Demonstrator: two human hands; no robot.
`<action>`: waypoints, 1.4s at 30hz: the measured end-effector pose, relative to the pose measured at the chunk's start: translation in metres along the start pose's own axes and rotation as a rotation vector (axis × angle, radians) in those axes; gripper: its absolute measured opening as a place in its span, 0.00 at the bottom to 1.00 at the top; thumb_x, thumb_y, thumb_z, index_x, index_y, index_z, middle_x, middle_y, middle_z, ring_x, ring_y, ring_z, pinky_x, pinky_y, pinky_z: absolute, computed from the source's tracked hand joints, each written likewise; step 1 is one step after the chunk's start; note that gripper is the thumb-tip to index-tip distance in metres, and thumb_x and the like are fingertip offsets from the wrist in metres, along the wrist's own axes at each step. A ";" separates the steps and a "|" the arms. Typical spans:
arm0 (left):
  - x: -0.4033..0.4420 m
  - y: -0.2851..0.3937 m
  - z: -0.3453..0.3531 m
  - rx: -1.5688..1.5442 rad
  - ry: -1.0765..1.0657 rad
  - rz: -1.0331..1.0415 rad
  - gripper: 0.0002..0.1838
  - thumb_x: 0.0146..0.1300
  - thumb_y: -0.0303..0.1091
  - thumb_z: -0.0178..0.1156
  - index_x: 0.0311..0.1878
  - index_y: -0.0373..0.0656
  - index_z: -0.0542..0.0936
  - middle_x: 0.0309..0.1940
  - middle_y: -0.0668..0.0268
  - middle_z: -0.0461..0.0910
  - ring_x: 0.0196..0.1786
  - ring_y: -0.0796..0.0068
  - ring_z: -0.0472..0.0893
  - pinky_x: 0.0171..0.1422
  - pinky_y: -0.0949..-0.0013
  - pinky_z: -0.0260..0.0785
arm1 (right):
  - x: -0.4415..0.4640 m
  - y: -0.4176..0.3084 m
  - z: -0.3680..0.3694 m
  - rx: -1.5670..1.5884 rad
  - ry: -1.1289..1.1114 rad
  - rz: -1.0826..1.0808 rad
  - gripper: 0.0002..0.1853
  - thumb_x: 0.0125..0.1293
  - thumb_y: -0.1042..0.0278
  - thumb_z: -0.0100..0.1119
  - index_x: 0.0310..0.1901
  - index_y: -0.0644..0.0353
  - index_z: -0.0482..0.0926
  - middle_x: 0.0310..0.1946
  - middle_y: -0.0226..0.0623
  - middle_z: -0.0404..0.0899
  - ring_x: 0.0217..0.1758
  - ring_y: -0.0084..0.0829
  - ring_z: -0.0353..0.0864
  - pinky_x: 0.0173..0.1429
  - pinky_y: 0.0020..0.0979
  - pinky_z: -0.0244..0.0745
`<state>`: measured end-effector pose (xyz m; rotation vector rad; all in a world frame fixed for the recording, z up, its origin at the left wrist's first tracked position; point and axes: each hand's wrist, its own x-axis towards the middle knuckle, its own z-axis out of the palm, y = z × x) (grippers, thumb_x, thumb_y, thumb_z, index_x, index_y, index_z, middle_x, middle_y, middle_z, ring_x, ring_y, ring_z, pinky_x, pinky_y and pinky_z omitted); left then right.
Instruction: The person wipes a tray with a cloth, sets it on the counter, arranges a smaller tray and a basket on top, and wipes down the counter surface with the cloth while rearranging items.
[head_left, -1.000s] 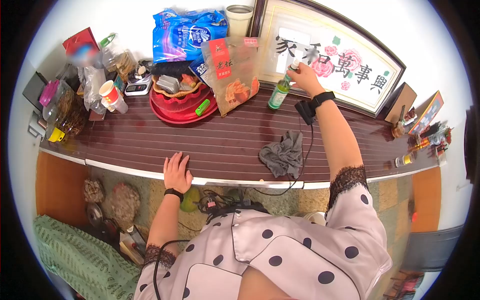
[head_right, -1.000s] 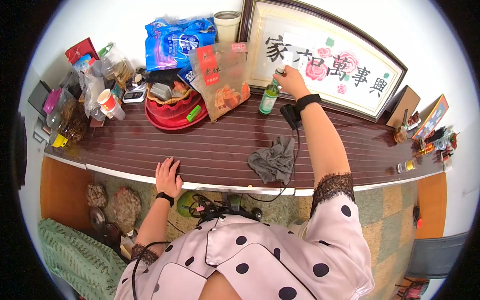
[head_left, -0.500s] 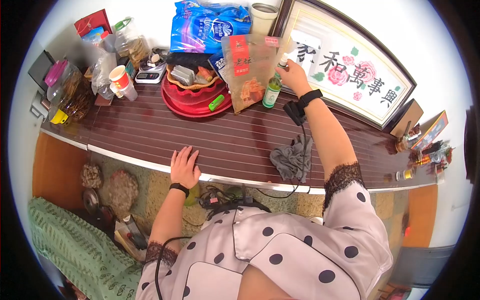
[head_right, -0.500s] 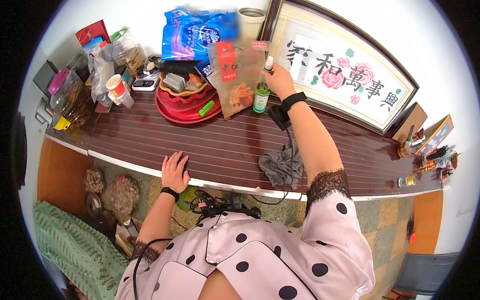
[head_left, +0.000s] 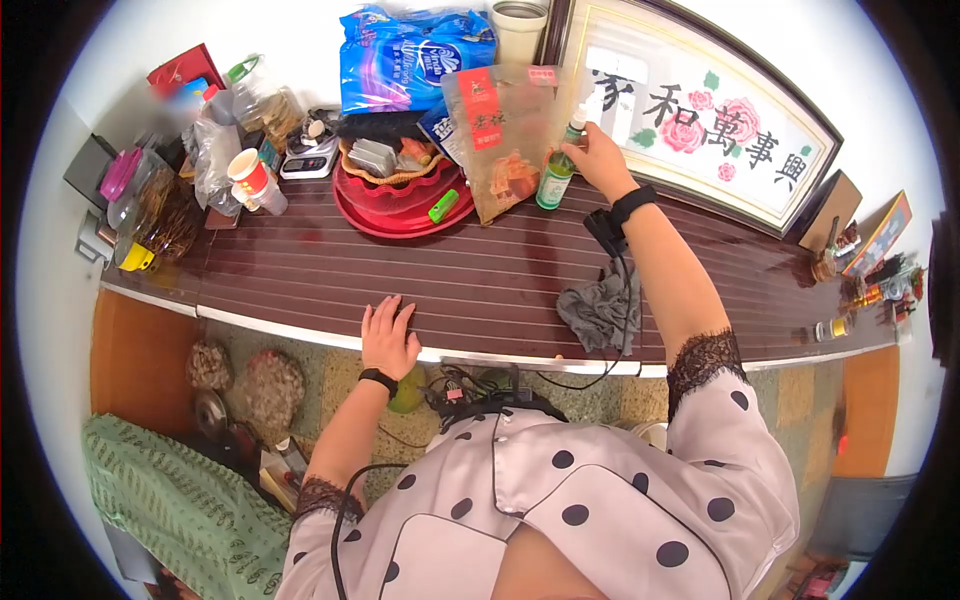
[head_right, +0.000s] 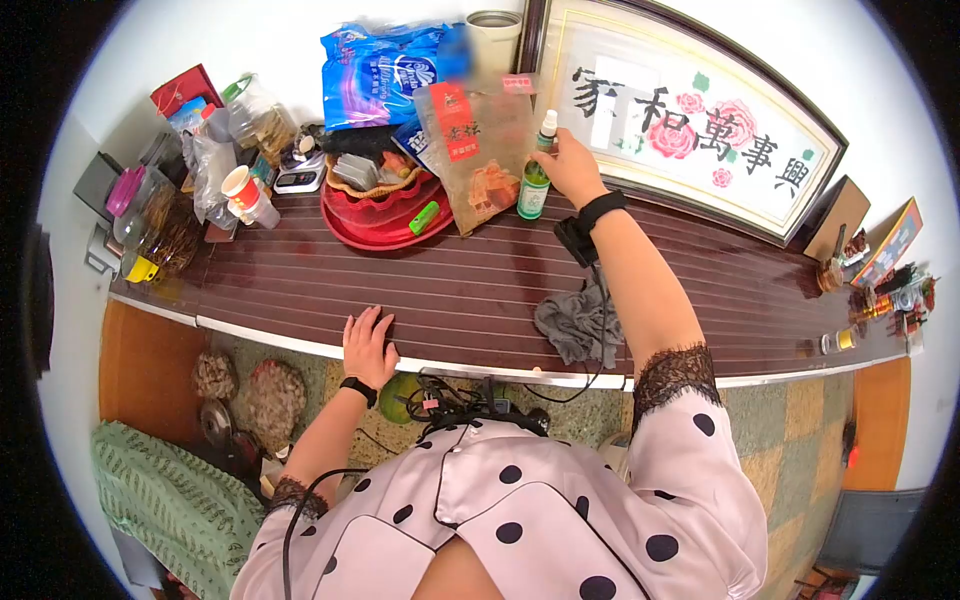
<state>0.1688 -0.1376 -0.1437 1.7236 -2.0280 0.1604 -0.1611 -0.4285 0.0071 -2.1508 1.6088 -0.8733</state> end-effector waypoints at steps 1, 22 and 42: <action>0.000 0.000 -0.001 0.002 0.005 -0.007 0.27 0.51 0.35 0.57 0.58 0.48 0.74 0.62 0.59 0.69 0.66 0.58 0.66 0.73 0.46 0.51 | -0.001 0.000 0.003 -0.004 0.156 -0.110 0.25 0.58 0.60 0.66 0.52 0.66 0.71 0.43 0.53 0.79 0.49 0.51 0.77 0.53 0.42 0.72; -0.005 -0.009 -0.001 -0.085 0.057 -0.028 0.25 0.51 0.36 0.56 0.56 0.47 0.75 0.60 0.58 0.70 0.66 0.58 0.66 0.73 0.46 0.52 | 0.088 -0.102 0.061 -0.931 0.030 -0.610 0.29 0.59 0.72 0.57 0.64 0.46 0.66 0.43 0.36 0.79 0.53 0.38 0.76 0.68 0.55 0.58; -0.006 -0.008 0.001 -0.077 0.067 -0.006 0.25 0.53 0.35 0.54 0.57 0.47 0.74 0.60 0.56 0.69 0.65 0.55 0.66 0.72 0.46 0.52 | 0.077 -0.167 -0.004 -0.900 -0.055 -0.838 0.10 0.54 0.69 0.62 0.40 0.49 0.80 0.37 0.31 0.77 0.51 0.35 0.77 0.69 0.59 0.54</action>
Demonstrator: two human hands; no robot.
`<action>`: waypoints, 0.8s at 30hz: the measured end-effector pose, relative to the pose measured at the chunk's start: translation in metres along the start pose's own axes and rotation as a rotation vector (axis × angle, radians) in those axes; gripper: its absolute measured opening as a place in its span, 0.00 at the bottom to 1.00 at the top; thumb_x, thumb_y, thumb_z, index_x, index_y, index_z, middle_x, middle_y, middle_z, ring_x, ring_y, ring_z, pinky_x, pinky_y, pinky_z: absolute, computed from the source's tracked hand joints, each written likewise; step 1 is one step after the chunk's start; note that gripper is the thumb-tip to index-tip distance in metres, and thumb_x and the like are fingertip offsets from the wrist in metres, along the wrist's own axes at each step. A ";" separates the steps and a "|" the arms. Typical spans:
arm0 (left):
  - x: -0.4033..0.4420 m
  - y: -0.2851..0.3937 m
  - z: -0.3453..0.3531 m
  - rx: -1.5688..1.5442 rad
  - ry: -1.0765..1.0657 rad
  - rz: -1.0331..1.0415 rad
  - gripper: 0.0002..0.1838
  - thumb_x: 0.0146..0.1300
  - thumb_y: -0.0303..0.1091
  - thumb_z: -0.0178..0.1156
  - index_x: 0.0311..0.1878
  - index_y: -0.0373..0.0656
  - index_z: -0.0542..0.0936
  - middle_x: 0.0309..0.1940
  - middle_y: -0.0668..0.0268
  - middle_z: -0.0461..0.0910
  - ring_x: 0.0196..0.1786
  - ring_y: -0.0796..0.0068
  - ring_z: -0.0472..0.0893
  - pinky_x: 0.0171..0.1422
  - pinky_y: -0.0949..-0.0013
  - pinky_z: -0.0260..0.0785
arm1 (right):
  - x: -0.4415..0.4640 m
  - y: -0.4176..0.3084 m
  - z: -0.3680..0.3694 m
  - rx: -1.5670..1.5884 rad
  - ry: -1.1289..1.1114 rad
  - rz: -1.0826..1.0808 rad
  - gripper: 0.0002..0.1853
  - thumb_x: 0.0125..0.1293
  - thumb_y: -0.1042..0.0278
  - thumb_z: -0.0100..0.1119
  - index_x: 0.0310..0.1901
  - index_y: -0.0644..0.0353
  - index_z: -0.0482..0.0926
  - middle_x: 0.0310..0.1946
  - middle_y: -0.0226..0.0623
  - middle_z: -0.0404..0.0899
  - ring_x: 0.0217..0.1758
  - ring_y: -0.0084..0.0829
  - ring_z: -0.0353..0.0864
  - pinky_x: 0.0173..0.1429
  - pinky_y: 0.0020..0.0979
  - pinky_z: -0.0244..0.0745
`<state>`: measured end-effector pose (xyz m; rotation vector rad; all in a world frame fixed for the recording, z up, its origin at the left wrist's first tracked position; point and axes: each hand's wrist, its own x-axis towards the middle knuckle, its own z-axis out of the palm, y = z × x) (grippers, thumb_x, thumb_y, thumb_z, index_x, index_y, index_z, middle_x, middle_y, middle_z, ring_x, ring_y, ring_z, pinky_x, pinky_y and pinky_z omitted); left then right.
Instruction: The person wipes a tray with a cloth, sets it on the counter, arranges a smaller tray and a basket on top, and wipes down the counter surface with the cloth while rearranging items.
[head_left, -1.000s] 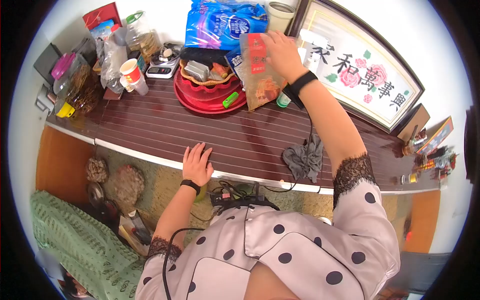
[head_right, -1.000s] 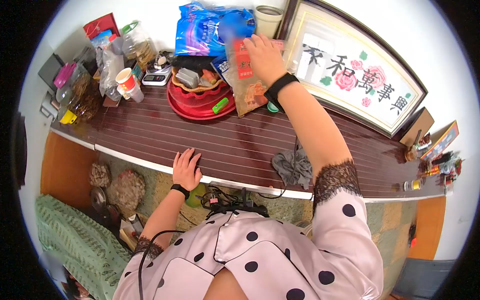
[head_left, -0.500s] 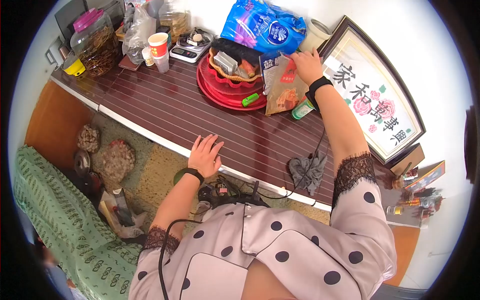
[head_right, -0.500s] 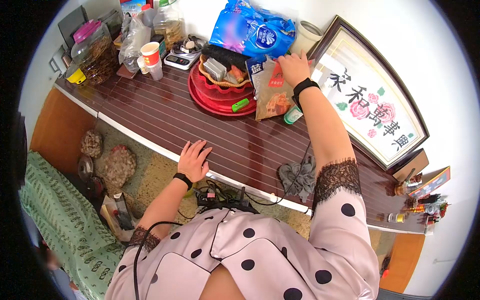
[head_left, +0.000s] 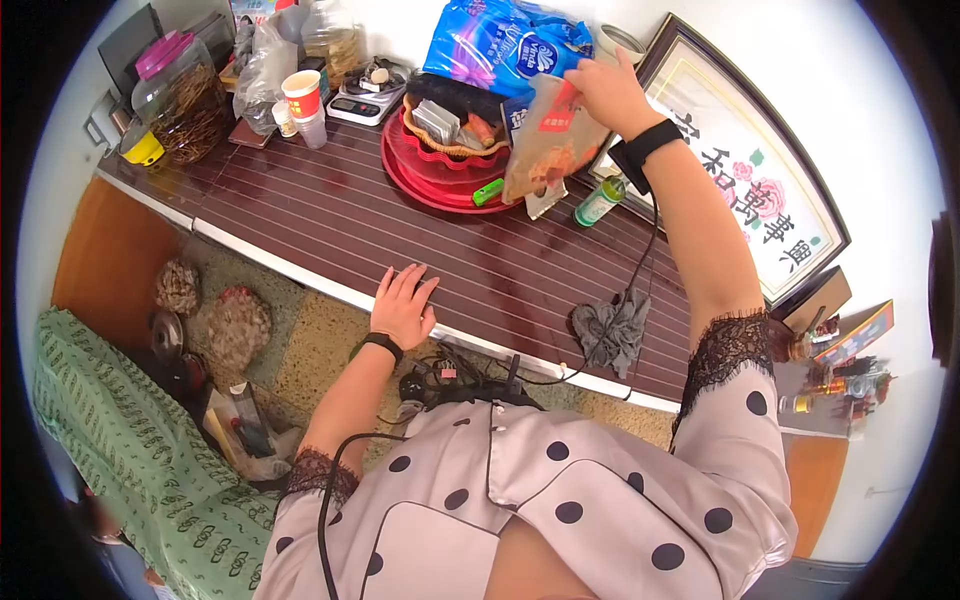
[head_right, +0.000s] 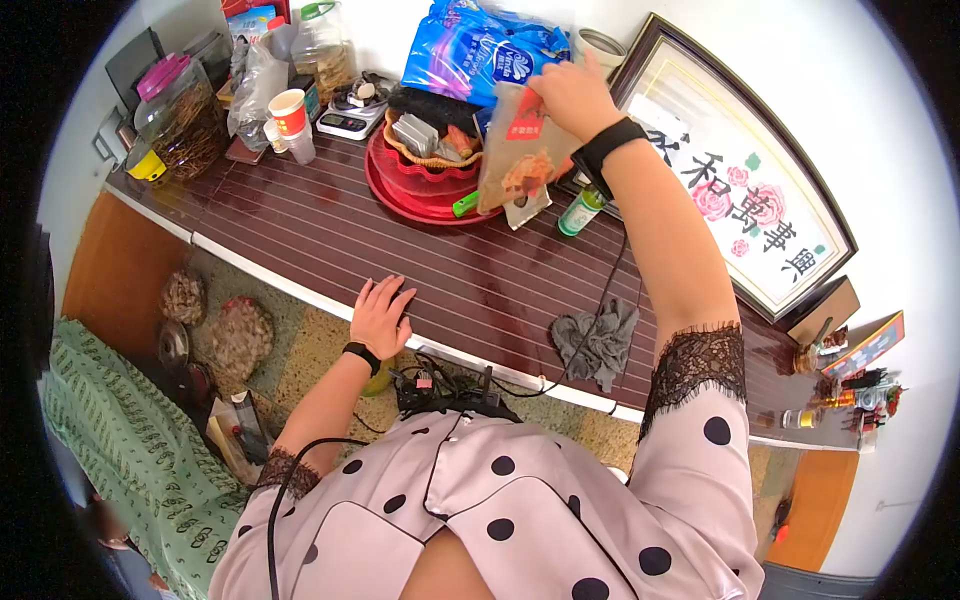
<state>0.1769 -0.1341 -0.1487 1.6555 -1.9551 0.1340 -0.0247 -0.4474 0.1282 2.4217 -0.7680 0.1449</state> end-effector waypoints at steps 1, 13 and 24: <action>0.000 0.001 0.000 0.000 -0.003 0.003 0.25 0.53 0.35 0.54 0.57 0.47 0.74 0.60 0.56 0.69 0.65 0.55 0.66 0.72 0.46 0.52 | 0.004 -0.004 -0.007 0.015 -0.003 0.000 0.13 0.54 0.70 0.63 0.43 0.49 0.79 0.39 0.31 0.77 0.53 0.35 0.76 0.70 0.58 0.54; 0.001 0.002 -0.002 0.007 -0.015 -0.029 0.24 0.52 0.35 0.55 0.56 0.47 0.75 0.60 0.58 0.70 0.66 0.58 0.66 0.72 0.47 0.53 | 0.043 -0.076 -0.012 0.107 0.009 -0.058 0.10 0.55 0.67 0.62 0.41 0.49 0.80 0.37 0.33 0.78 0.51 0.38 0.78 0.69 0.62 0.53; 0.002 0.000 0.000 -0.016 0.007 -0.024 0.25 0.50 0.36 0.56 0.55 0.48 0.76 0.59 0.59 0.71 0.65 0.59 0.67 0.72 0.47 0.53 | 0.065 -0.106 -0.014 0.273 0.017 -0.079 0.09 0.56 0.72 0.54 0.38 0.53 0.82 0.35 0.37 0.83 0.42 0.40 0.83 0.51 0.52 0.68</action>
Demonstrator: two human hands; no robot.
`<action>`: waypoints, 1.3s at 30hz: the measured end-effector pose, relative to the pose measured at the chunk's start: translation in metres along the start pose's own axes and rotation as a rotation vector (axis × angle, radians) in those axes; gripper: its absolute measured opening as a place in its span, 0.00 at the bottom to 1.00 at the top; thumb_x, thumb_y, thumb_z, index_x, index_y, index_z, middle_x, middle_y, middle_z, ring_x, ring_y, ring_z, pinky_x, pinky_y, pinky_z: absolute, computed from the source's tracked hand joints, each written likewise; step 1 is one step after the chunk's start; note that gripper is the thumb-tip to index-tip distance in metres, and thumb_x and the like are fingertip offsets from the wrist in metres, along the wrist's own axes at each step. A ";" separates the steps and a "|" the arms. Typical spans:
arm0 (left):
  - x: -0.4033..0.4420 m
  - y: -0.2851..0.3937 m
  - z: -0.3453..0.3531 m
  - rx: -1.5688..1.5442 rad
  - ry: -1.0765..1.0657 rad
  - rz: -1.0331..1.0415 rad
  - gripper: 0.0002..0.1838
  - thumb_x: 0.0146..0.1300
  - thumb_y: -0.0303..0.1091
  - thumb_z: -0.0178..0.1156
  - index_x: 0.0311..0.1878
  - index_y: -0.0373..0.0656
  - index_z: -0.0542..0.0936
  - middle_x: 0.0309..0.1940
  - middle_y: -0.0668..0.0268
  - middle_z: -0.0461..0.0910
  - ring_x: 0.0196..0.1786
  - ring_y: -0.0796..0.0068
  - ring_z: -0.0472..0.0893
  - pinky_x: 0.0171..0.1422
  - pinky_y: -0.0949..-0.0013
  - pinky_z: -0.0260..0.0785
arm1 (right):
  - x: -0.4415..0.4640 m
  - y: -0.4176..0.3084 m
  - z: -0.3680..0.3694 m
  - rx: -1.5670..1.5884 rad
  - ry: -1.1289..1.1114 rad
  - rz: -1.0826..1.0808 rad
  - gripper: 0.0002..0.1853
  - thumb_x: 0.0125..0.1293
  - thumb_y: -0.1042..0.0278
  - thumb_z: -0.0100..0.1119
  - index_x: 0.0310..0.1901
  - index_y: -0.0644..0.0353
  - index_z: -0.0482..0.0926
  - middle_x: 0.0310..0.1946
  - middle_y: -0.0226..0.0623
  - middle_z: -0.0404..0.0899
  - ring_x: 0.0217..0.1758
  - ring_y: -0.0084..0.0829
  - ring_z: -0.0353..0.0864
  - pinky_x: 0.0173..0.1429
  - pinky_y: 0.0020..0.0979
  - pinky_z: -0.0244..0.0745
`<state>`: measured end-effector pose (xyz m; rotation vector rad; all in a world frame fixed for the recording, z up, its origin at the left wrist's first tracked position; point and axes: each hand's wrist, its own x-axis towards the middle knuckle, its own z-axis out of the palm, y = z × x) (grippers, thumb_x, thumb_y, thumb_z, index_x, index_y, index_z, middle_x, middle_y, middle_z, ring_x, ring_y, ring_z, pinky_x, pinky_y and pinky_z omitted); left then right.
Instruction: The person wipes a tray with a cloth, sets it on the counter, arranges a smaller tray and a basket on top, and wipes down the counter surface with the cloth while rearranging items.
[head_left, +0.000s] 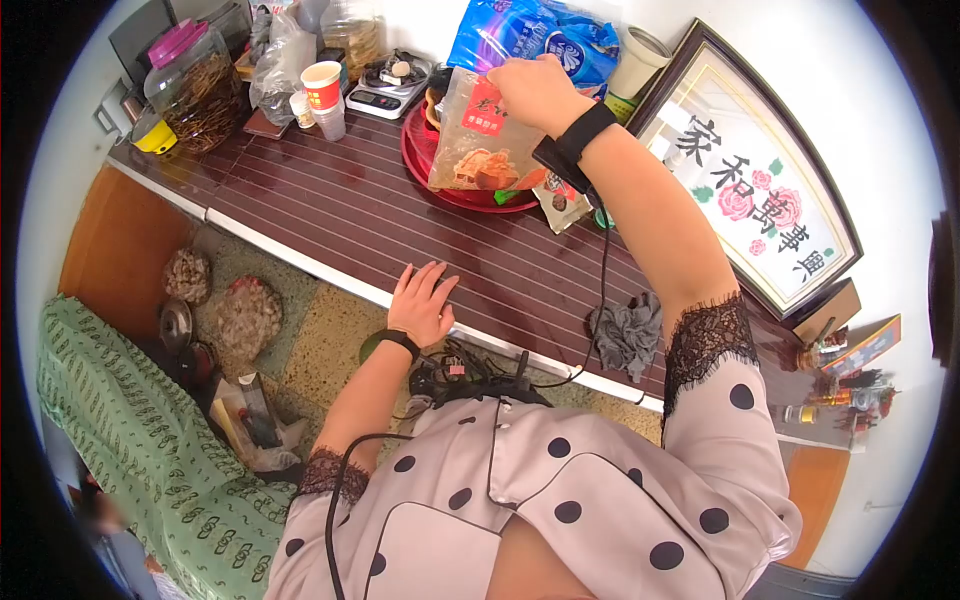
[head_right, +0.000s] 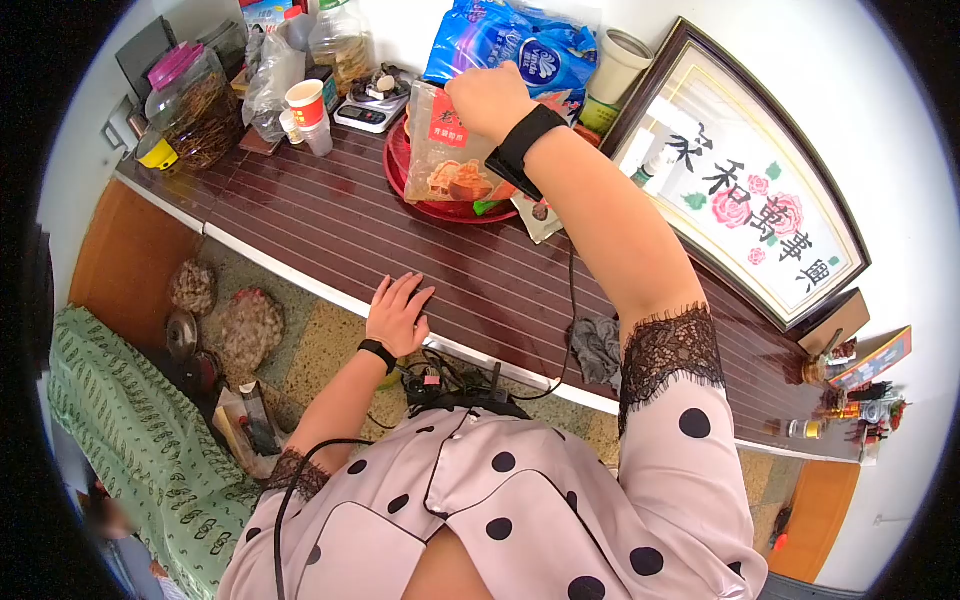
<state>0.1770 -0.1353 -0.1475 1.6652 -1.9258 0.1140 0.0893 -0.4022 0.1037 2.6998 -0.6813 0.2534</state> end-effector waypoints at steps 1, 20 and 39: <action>0.000 0.000 0.000 0.001 0.000 -0.001 0.25 0.50 0.36 0.56 0.55 0.48 0.76 0.59 0.59 0.71 0.65 0.59 0.67 0.72 0.47 0.53 | 0.002 -0.001 0.002 0.001 0.001 0.000 0.09 0.56 0.72 0.54 0.38 0.53 0.82 0.35 0.37 0.83 0.42 0.40 0.83 0.51 0.52 0.68; -0.001 -0.001 0.001 0.001 -0.001 -0.010 0.25 0.50 0.36 0.56 0.55 0.47 0.76 0.60 0.58 0.71 0.66 0.59 0.67 0.72 0.47 0.53 | 0.008 0.019 0.040 -0.158 0.176 0.043 0.10 0.62 0.67 0.51 0.39 0.46 0.82 0.37 0.35 0.80 0.45 0.37 0.81 0.60 0.52 0.62; 0.000 0.001 0.003 0.008 -0.004 0.002 0.26 0.49 0.36 0.56 0.56 0.49 0.76 0.60 0.59 0.70 0.65 0.60 0.67 0.72 0.48 0.53 | -0.037 0.042 0.016 0.014 0.427 0.185 0.41 0.49 0.58 0.72 0.66 0.51 0.64 0.58 0.44 0.71 0.66 0.46 0.65 0.70 0.57 0.54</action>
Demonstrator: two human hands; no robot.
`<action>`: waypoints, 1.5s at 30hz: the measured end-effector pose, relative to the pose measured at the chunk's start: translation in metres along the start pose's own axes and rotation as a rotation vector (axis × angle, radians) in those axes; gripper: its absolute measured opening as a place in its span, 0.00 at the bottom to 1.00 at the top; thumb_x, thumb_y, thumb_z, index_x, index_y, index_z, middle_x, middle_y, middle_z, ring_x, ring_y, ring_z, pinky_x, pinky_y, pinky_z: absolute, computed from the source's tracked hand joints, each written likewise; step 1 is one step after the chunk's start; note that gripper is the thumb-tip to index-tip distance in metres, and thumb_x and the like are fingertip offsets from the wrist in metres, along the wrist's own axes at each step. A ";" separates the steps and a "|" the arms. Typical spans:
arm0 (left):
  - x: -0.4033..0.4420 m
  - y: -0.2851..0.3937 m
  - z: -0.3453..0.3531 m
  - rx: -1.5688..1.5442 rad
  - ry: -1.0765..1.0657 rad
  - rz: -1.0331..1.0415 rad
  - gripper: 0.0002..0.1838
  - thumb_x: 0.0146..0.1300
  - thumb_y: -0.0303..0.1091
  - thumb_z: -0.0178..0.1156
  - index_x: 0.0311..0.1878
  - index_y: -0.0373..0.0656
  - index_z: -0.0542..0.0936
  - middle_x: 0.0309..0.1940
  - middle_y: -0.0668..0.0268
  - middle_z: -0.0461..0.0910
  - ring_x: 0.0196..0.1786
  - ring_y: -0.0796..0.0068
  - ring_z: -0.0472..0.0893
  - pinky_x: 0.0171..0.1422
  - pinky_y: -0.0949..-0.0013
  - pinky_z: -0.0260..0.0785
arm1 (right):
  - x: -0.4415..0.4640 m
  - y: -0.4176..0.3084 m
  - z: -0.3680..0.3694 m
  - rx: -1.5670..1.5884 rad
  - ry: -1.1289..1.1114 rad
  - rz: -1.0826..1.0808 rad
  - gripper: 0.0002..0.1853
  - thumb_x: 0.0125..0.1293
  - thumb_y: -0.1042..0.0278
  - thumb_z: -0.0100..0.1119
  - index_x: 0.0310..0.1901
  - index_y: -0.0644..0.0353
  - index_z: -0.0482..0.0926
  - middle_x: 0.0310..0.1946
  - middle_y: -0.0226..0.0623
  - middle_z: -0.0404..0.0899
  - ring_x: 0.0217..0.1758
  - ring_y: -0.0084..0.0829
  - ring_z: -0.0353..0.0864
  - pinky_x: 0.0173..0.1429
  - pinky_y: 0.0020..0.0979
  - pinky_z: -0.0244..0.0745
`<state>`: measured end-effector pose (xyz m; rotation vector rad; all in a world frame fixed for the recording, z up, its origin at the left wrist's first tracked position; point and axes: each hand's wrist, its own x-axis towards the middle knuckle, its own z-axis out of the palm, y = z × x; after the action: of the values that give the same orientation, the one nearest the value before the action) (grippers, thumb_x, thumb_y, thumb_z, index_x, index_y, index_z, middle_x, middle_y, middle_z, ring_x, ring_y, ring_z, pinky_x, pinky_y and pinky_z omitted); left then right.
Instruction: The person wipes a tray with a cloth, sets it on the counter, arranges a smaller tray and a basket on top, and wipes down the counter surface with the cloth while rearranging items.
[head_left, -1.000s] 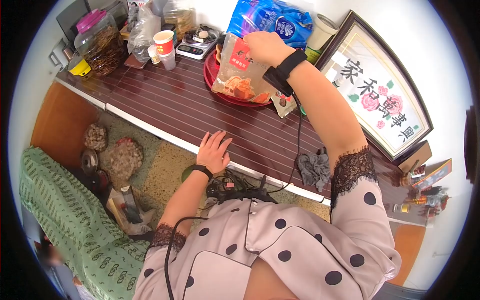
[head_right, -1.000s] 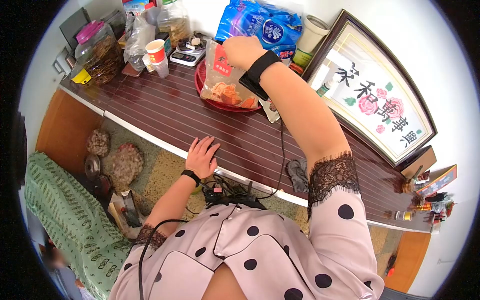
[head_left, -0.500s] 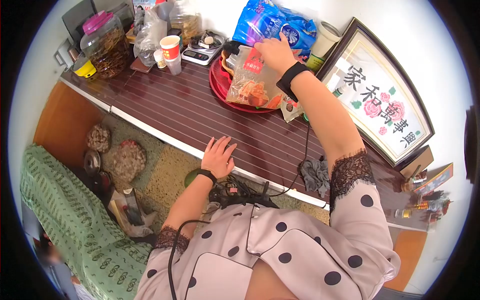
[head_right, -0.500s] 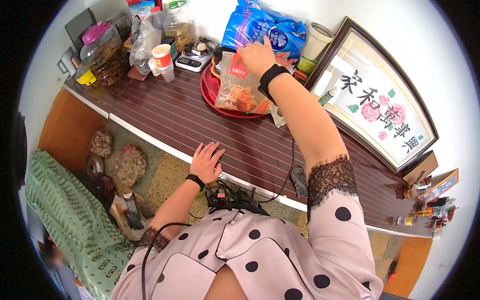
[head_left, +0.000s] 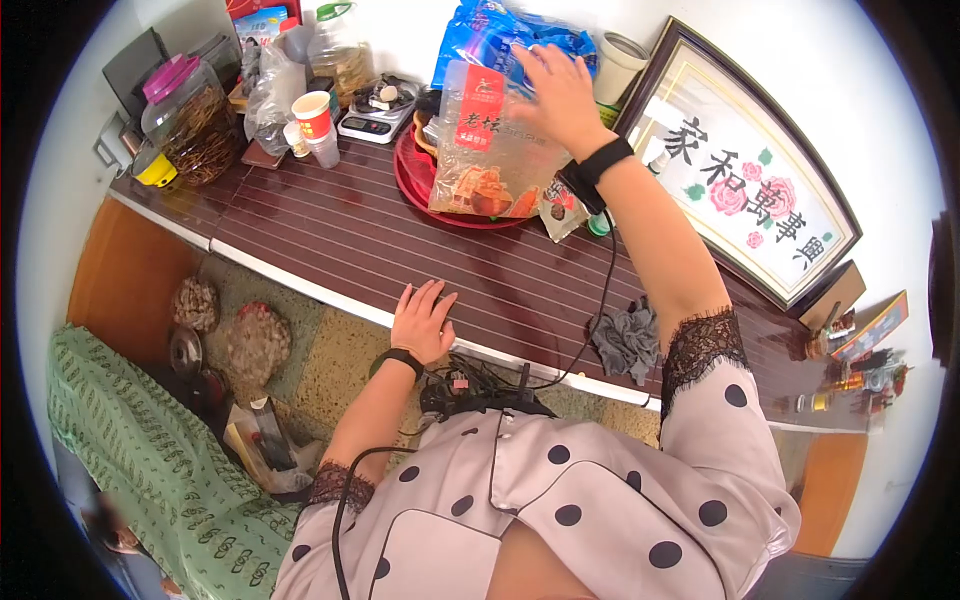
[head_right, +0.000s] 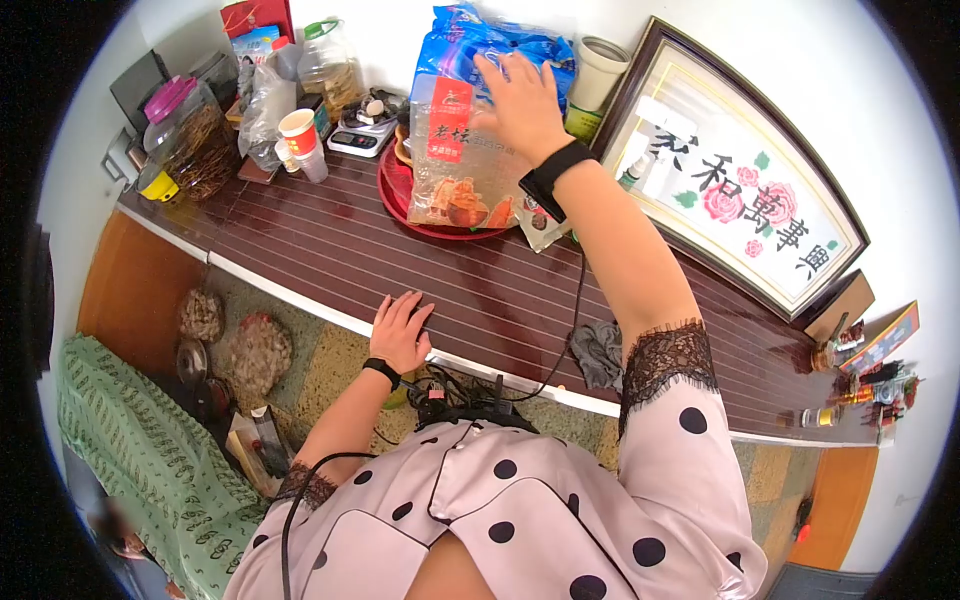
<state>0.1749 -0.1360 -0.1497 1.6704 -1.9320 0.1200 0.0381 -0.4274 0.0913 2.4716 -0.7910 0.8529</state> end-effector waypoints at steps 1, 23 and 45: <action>0.000 0.000 0.000 0.007 0.006 -0.001 0.26 0.49 0.36 0.56 0.56 0.49 0.76 0.60 0.59 0.70 0.66 0.60 0.67 0.72 0.48 0.53 | -0.001 0.011 -0.004 0.103 0.127 0.035 0.38 0.52 0.60 0.69 0.66 0.55 0.64 0.60 0.47 0.70 0.67 0.49 0.64 0.70 0.53 0.55; 0.008 0.006 0.002 0.071 -0.092 0.034 0.28 0.48 0.36 0.55 0.58 0.47 0.75 0.62 0.58 0.69 0.66 0.56 0.66 0.72 0.45 0.51 | -0.167 0.027 0.132 0.426 -0.391 1.247 0.33 0.55 0.67 0.57 0.64 0.65 0.63 0.50 0.61 0.76 0.62 0.57 0.68 0.62 0.49 0.67; 0.009 0.011 0.007 0.111 -0.148 0.046 0.27 0.52 0.35 0.52 0.59 0.45 0.73 0.63 0.55 0.68 0.67 0.54 0.65 0.73 0.44 0.49 | -0.151 0.032 0.104 0.865 0.531 1.148 0.12 0.66 0.66 0.55 0.44 0.67 0.73 0.40 0.56 0.78 0.45 0.56 0.76 0.48 0.46 0.71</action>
<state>0.1613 -0.1444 -0.1482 1.7510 -2.1084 0.1269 -0.0358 -0.4503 -0.0781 1.9396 -1.9342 2.5340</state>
